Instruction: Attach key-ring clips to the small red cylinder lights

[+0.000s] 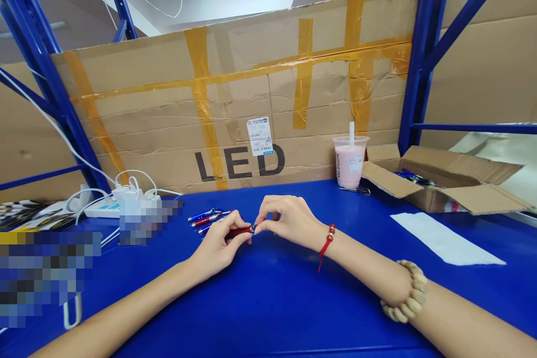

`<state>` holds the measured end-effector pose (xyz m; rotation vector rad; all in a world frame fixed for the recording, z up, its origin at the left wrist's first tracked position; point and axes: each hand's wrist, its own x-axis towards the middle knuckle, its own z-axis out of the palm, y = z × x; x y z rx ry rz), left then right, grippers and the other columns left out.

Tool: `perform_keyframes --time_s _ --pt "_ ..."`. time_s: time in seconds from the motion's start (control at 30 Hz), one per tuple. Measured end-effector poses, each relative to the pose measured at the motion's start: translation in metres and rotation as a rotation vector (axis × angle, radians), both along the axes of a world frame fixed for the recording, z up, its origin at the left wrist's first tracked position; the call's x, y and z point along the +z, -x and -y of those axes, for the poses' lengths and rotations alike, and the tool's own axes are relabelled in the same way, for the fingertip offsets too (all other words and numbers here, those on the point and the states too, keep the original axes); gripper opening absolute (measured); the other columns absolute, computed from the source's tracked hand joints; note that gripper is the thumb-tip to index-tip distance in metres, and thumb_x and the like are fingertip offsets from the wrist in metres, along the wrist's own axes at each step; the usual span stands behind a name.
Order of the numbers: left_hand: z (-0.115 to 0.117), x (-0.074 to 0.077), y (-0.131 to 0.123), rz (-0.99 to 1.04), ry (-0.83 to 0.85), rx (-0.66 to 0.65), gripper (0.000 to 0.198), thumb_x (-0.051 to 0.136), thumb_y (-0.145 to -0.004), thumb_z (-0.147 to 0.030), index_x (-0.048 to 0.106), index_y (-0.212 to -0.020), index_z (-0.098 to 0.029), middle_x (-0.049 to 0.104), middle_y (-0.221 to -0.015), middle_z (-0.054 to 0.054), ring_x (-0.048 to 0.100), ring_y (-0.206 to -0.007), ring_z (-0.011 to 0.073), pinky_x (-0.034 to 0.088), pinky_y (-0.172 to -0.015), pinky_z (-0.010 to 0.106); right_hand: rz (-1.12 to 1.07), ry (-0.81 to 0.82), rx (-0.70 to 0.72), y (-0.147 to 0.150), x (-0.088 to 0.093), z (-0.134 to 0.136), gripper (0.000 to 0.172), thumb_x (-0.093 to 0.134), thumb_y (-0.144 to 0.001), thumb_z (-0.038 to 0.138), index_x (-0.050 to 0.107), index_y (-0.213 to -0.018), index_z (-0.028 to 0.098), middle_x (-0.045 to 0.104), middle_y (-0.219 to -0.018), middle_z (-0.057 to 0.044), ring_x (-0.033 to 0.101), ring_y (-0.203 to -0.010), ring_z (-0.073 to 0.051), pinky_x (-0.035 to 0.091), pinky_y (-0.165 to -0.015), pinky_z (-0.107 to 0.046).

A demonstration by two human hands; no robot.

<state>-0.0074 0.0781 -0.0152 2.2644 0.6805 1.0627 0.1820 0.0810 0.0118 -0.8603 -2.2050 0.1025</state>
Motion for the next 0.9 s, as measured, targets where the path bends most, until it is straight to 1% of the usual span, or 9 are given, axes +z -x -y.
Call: perform_keyframes --time_s 0.23,0.4,0.53,0.6,0.67,0.73,0.8,0.9 --pt "-0.001 0.000 0.001 0.008 0.012 -0.003 0.012 0.044 -0.083 -0.019 0.039 -0.077 -0.009 0.052 -0.077 0.001 0.053 -0.067 0.0081 0.040 -0.056 0.011 0.040 -0.012 -0.026 0.001 0.004 0.004 0.012 0.061 -0.071 0.031 0.063 -0.067 0.020 0.058 -0.072 0.003 0.048 -0.057 -0.005 0.029 -0.052 -0.017" --pt "-0.002 0.003 0.001 0.002 -0.134 0.065 0.011 0.050 -0.081 -0.016 0.044 -0.075 -0.009 0.052 -0.073 0.000 0.050 -0.064 0.0066 0.035 -0.056 0.012 0.024 -0.010 -0.057 0.003 0.004 0.005 0.017 0.057 -0.074 0.032 0.062 -0.064 0.019 0.058 -0.070 0.002 0.046 -0.057 -0.005 0.029 -0.052 -0.018" --pt "-0.002 0.005 0.000 0.034 -0.103 0.052 0.010 0.051 -0.081 -0.014 0.044 -0.077 -0.009 0.053 -0.076 -0.001 0.051 -0.066 0.0059 0.036 -0.057 0.011 -0.044 0.072 -0.025 0.005 0.002 0.003 0.019 0.058 -0.072 0.034 0.063 -0.065 0.017 0.057 -0.070 0.000 0.047 -0.055 -0.006 0.031 -0.051 -0.018" --pt "-0.003 0.005 0.001 0.025 -0.097 0.031 0.005 0.051 -0.081 -0.012 0.047 -0.083 -0.010 0.054 -0.079 -0.002 0.052 -0.071 0.0060 0.037 -0.061 0.010 -0.076 0.152 -0.013 0.005 0.000 0.002 0.021 0.057 -0.072 0.036 0.062 -0.066 0.016 0.057 -0.071 -0.001 0.048 -0.051 -0.005 0.032 -0.050 -0.018" --pt "-0.004 0.006 0.001 0.000 -0.107 0.021 0.010 0.051 -0.082 -0.011 0.049 -0.092 -0.013 0.054 -0.083 -0.002 0.052 -0.076 0.0059 0.038 -0.065 0.010 -0.107 0.243 -0.015 0.006 -0.001 0.001 0.025 0.056 -0.072 0.039 0.061 -0.067 0.015 0.058 -0.072 -0.001 0.049 -0.047 -0.005 0.033 -0.048 -0.019" --pt "-0.005 0.007 0.002 -0.026 -0.129 0.040 0.014 0.050 -0.082 -0.010 0.052 -0.096 -0.015 0.054 -0.086 -0.003 0.051 -0.078 0.0059 0.038 -0.067 0.010 -0.132 0.302 -0.033 0.007 -0.002 0.001 0.029 0.056 -0.072 0.042 0.060 -0.068 0.014 0.057 -0.071 -0.001 0.049 -0.044 -0.005 0.033 -0.047 -0.019" --pt "-0.005 0.009 0.001 -0.035 -0.155 0.076 0.013 0.049 -0.083 -0.011 0.055 -0.093 -0.015 0.054 -0.088 -0.002 0.051 -0.079 0.0062 0.037 -0.068 0.011 -0.135 0.308 -0.047 0.007 -0.003 0.001 0.029 0.055 -0.072 0.043 0.060 -0.069 0.015 0.057 -0.072 -0.001 0.050 -0.044 -0.005 0.034 -0.048 -0.020" --pt "-0.004 0.011 -0.001 -0.022 -0.133 0.105 0.013 0.046 -0.084 -0.012 0.055 -0.093 -0.014 0.054 -0.084 -0.001 0.051 -0.076 0.0070 0.037 -0.065 0.012 -0.118 0.236 -0.062 0.007 -0.002 0.000 0.029 0.055 -0.072 0.044 0.061 -0.069 0.016 0.057 -0.073 0.000 0.049 -0.044 -0.004 0.034 -0.048 -0.020"
